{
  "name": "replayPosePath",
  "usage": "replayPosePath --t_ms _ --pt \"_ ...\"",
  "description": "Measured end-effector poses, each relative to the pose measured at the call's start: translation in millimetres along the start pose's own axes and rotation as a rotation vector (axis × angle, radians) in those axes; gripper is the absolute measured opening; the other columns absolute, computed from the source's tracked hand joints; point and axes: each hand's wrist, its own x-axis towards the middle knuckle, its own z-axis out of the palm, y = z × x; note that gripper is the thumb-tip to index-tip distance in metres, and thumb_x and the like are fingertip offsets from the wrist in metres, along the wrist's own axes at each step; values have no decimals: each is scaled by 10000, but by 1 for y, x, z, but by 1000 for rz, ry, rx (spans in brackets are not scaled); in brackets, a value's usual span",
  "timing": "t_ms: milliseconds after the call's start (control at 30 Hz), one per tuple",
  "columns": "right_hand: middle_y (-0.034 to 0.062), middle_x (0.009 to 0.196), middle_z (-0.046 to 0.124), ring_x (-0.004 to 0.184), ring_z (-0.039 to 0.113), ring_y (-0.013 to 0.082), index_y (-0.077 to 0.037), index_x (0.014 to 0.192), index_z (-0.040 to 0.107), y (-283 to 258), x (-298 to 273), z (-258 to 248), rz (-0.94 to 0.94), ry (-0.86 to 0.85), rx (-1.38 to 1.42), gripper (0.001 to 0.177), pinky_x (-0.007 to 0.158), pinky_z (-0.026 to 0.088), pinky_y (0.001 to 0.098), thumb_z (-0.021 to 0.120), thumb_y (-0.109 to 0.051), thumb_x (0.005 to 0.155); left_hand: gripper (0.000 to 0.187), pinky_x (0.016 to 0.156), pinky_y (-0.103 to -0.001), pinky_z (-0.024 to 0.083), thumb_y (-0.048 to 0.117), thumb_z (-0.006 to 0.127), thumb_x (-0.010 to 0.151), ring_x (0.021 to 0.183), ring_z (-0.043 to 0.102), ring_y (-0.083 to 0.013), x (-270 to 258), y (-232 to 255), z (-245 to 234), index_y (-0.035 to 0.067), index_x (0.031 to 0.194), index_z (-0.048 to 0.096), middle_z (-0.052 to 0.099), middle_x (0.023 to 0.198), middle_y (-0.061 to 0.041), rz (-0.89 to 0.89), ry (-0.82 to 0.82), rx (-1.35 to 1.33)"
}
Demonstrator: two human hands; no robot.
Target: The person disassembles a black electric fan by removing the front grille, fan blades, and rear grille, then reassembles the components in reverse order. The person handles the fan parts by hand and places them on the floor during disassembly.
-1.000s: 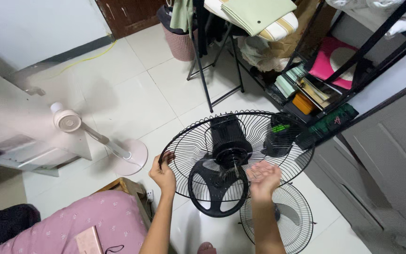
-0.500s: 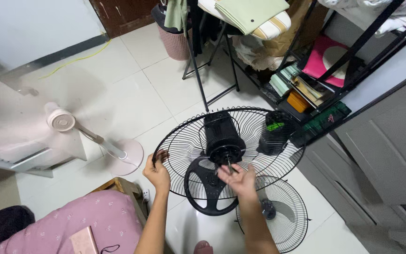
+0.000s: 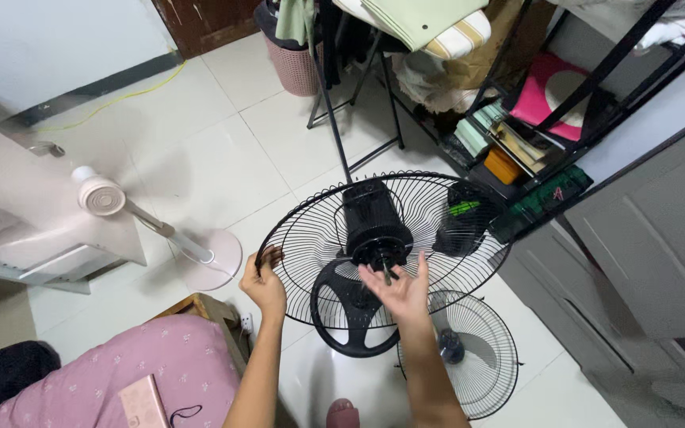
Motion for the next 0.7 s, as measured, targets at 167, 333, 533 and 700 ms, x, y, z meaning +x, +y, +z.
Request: replayPosePath --t_ms 167,333,533,700 --pt "226 1114 519 1039 551 384 -17 1157 501 -28 0 -7 -596 -54 -59 520 897 512 565 469 -519 1026 240 848 -327 623 -152 462 971 855 730 -181 1 4 3 -91 1037 684 736 927 -130 -5 -4 -16" --pt "154 1055 629 965 591 320 -67 1114 590 -29 5 -29 -612 72 -110 475 857 504 549 362 -481 1064 235 841 -328 625 -150 469 960 856 731 -179 -3 7 -3 -95 1043 682 740 929 -125 -20 3 -9" --pt "354 1474 376 1251 511 484 -15 1454 270 16 6 -8 5 80 250 841 1045 373 703 586 -600 938 224 857 -334 620 -135 467 998 867 723 -181 -1 1 1 -98 1043 683 728 940 -133 -14 -1 -50" --pt "206 1316 511 1208 543 372 7 1347 452 7 24 2 -54 1 157 610 1017 514 567 792 -221 894 224 862 -331 625 -131 461 988 864 731 -181 -2 -1 -3 -101 1043 677 728 939 -128 -2 -9 -70"
